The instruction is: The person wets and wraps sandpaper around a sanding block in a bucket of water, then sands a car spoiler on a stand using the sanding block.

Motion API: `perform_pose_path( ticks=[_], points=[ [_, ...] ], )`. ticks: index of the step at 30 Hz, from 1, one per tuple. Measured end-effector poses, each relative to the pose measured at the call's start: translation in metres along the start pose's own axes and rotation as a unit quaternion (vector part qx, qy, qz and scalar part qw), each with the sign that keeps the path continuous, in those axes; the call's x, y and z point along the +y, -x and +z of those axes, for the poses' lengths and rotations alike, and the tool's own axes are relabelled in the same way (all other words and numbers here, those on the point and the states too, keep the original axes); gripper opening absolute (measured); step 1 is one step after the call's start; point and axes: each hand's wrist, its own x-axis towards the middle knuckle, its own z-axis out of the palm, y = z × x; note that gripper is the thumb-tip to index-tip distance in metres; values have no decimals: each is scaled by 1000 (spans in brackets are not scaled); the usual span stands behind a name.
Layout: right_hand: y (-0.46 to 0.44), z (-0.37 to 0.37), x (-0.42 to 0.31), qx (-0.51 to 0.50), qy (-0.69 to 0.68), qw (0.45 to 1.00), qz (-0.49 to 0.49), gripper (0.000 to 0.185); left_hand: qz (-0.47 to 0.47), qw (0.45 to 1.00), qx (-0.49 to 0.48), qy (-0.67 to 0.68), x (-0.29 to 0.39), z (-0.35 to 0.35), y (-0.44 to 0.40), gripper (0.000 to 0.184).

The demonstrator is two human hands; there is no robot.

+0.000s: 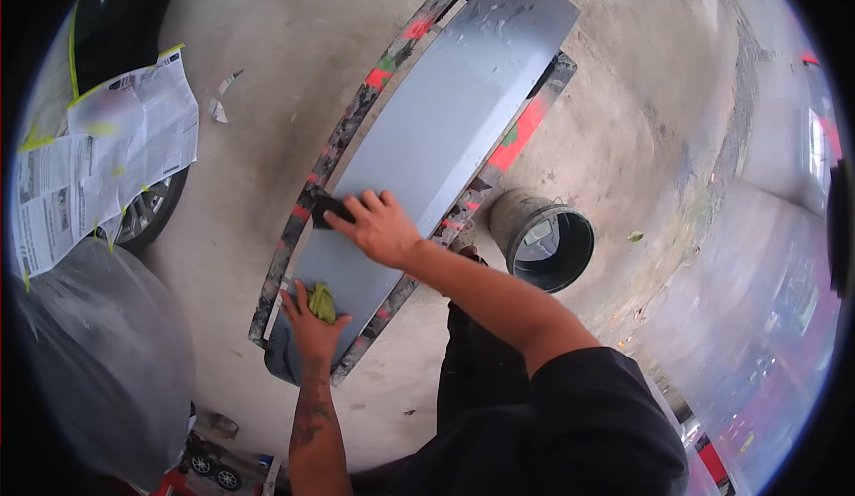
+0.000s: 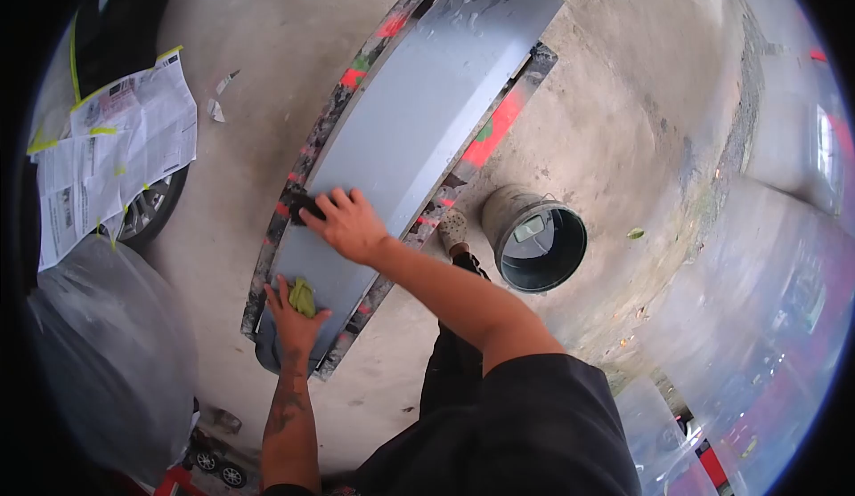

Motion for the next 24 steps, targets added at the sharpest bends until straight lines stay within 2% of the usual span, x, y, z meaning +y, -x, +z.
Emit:
perform_pose_path(
  ticks=[2,5,8,9,11,12,15,17,19,22,24],
  points=[
    [-20,-20,71,31,99,994,30,55,-26,999,-16,31,6,-1,2,136],
    [-62,-70,187,90,196,956,198,54,-20,999,-9,23,5,0,2,135],
    [-74,-67,180,80,188,936,287,54,-23,999,-10,31,9,-3,2,135],
    [-65,-57,153,87,170,944,268,53,-19,1000,-7,21,8,-2,2,135],
    [-36,-30,92,51,140,977,151,55,-10,1000,0,-2,1,2,1,136],
    [-24,-31,71,20,92,991,95,65,-10,1000,1,4,5,-1,-2,136],
    [-25,-51,121,19,128,990,50,60,-7,1000,-8,20,7,-5,2,136],
    [-53,-76,193,65,172,972,143,52,5,999,-3,39,6,-4,2,135],
    [-79,-99,252,69,227,943,234,53,2,999,-1,35,7,-3,1,135],
    [-82,-87,222,84,186,936,286,52,-5,999,-6,31,5,-3,2,136],
    [-54,-53,173,94,179,960,196,56,-8,1000,-5,24,9,-2,-1,136]
  ],
)
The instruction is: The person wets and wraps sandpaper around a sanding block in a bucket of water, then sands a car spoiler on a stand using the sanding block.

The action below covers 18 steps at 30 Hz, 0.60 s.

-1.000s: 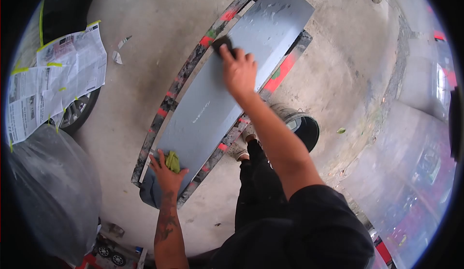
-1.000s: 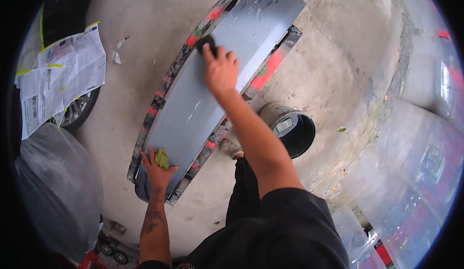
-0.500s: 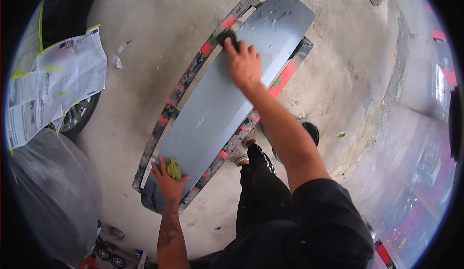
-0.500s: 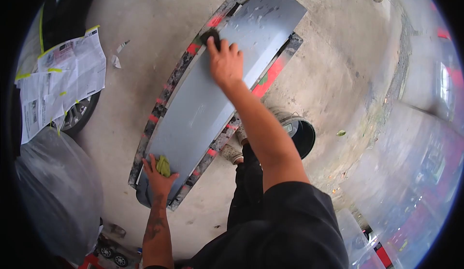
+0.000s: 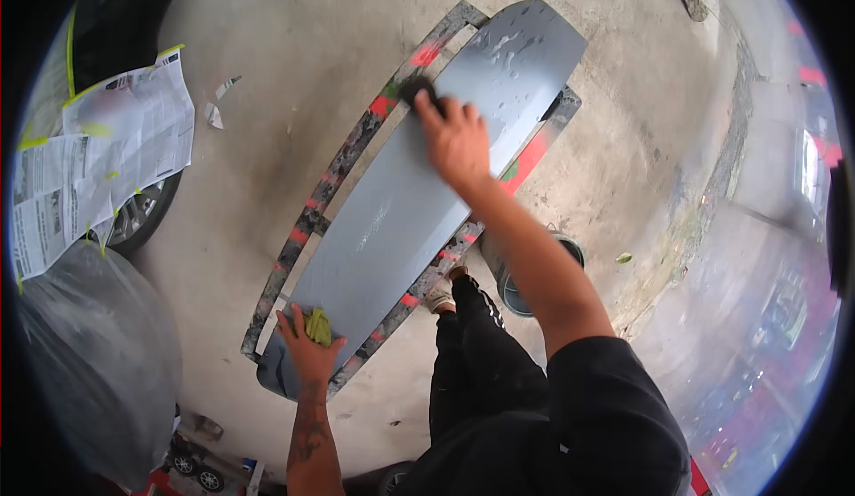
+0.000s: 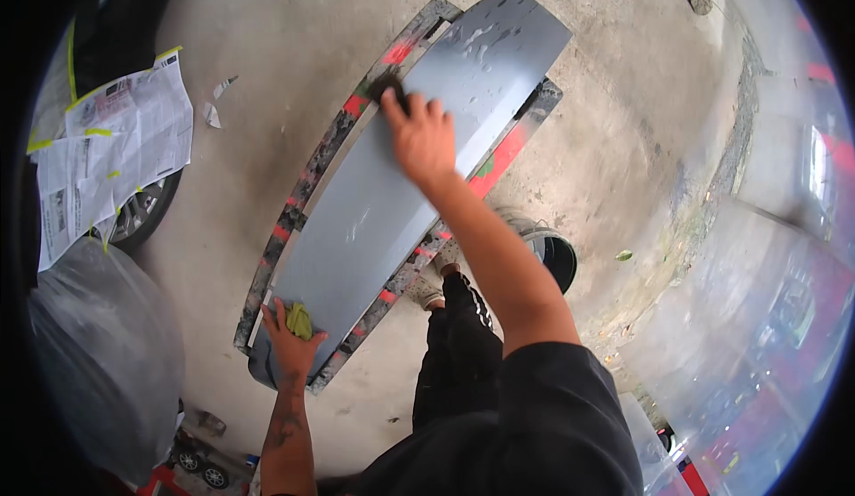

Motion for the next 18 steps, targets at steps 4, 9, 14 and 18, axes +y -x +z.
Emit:
perform_pose_path(
  ticks=[4,9,14,18],
  points=[
    [18,-19,13,-42,-37,992,-114,53,-18,1000,-9,-12,5,-8,5,136],
    [-63,-4,68,14,30,997,76,45,-17,1000,-6,7,2,-3,3,135],
    [35,-7,-73,-15,-65,997,34,55,-15,1000,-7,-17,-1,-3,2,134],
    [102,-19,-135,-114,-171,964,-168,63,-15,1000,-8,-10,-2,-5,3,135]
  ],
)
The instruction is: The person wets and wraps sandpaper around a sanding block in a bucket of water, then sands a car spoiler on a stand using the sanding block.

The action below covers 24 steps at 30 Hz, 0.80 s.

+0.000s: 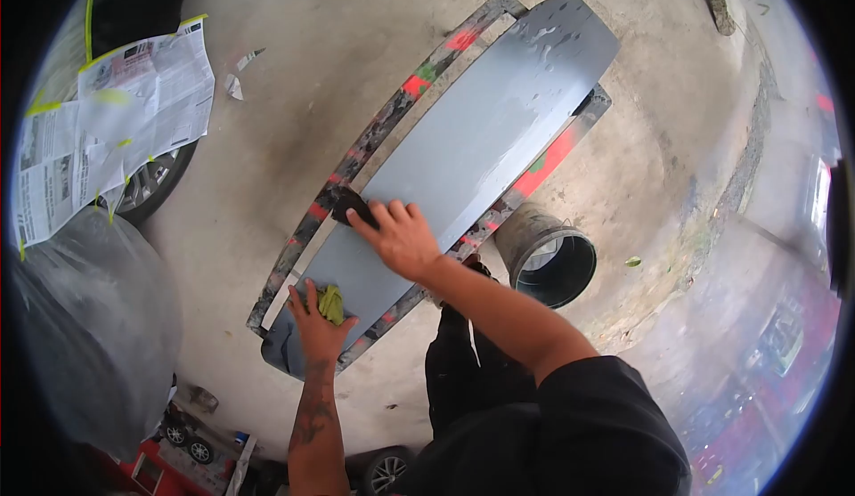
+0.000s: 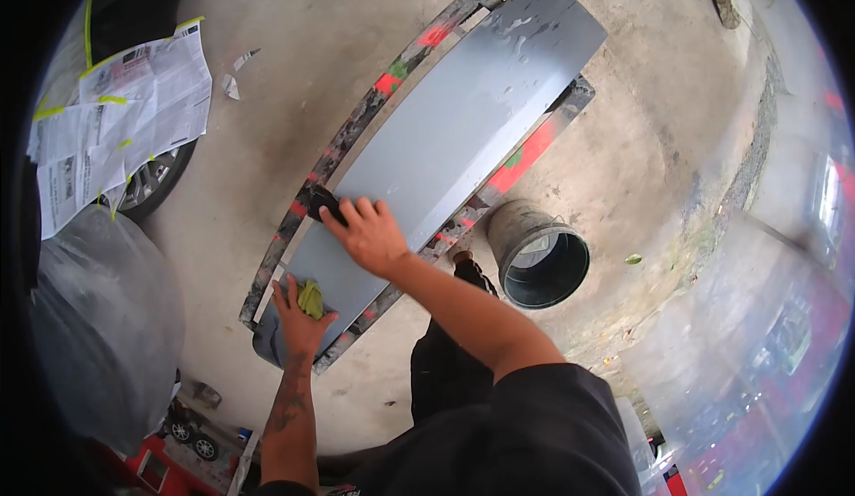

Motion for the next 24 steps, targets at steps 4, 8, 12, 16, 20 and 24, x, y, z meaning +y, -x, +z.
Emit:
perform_pose_path(
  ticks=[4,8,12,16,20,24],
  points=[
    [-33,-40,94,28,137,988,62,57,10,1000,14,2,-2,4,0,134],
    [-60,-71,166,139,187,935,269,44,4,1000,15,-8,-4,7,-1,133],
    [-8,-7,29,118,83,971,192,51,13,1000,15,7,-2,1,0,132],
    [55,26,-56,37,-11,998,-39,44,12,1000,8,-18,-2,1,1,133],
    [16,-11,51,136,78,981,113,44,7,1000,8,-27,0,2,1,134],
    [8,-25,74,244,112,924,272,42,24,999,18,-29,-4,4,1,134]
  ],
)
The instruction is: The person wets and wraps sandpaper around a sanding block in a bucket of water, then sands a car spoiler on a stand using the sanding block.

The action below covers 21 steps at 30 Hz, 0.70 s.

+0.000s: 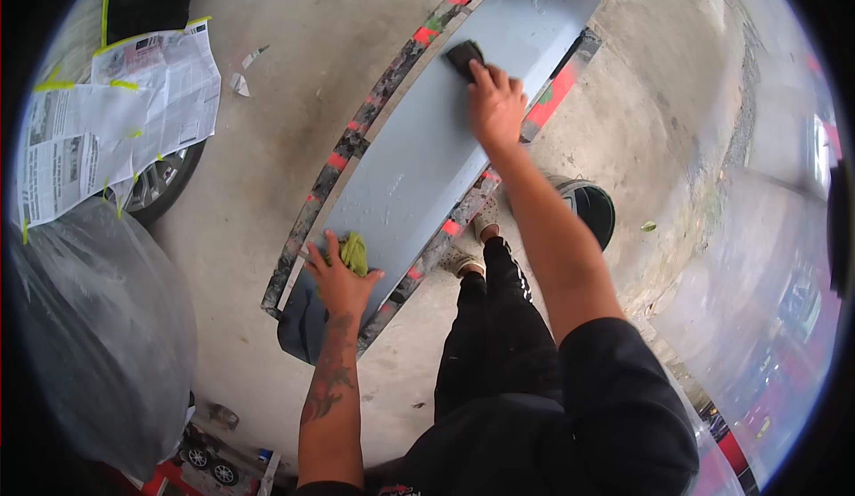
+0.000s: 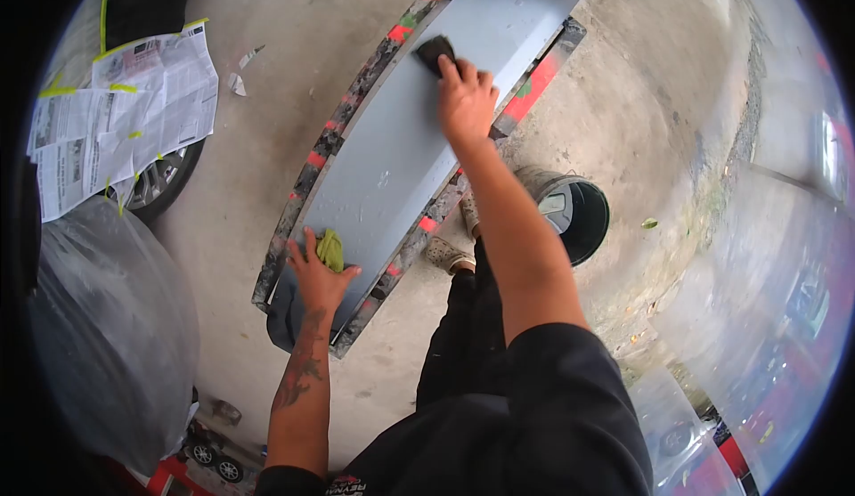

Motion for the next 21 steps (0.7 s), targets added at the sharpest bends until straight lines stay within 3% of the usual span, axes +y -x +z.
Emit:
perform_pose_path(
  ticks=[2,5,8,9,13,15,17,19,21],
  points=[
    [68,-8,-39,-49,-34,998,5,46,10,1000,5,2,1,0,-2,135],
    [195,-28,-88,-150,-93,972,-152,54,60,998,32,-5,-21,18,-8,134],
    [193,-42,-70,-220,-132,931,-261,54,42,999,7,-6,-9,4,-3,137],
    [166,-38,-54,-180,-80,944,-266,55,46,999,13,-10,-9,5,-5,137],
    [56,-13,3,7,-27,1000,4,40,43,999,13,-16,-9,9,-3,137],
    [66,-18,-13,12,-20,999,48,40,31,999,5,-9,-6,4,-4,137],
    [125,-26,-47,-42,-55,996,49,40,15,1000,-6,3,0,1,-3,137],
    [209,-29,-76,-139,-75,986,-58,49,41,999,1,-5,-12,8,-4,137],
    [237,-53,-87,-199,-126,961,-146,53,55,998,6,-11,-16,9,-6,136]
  ],
)
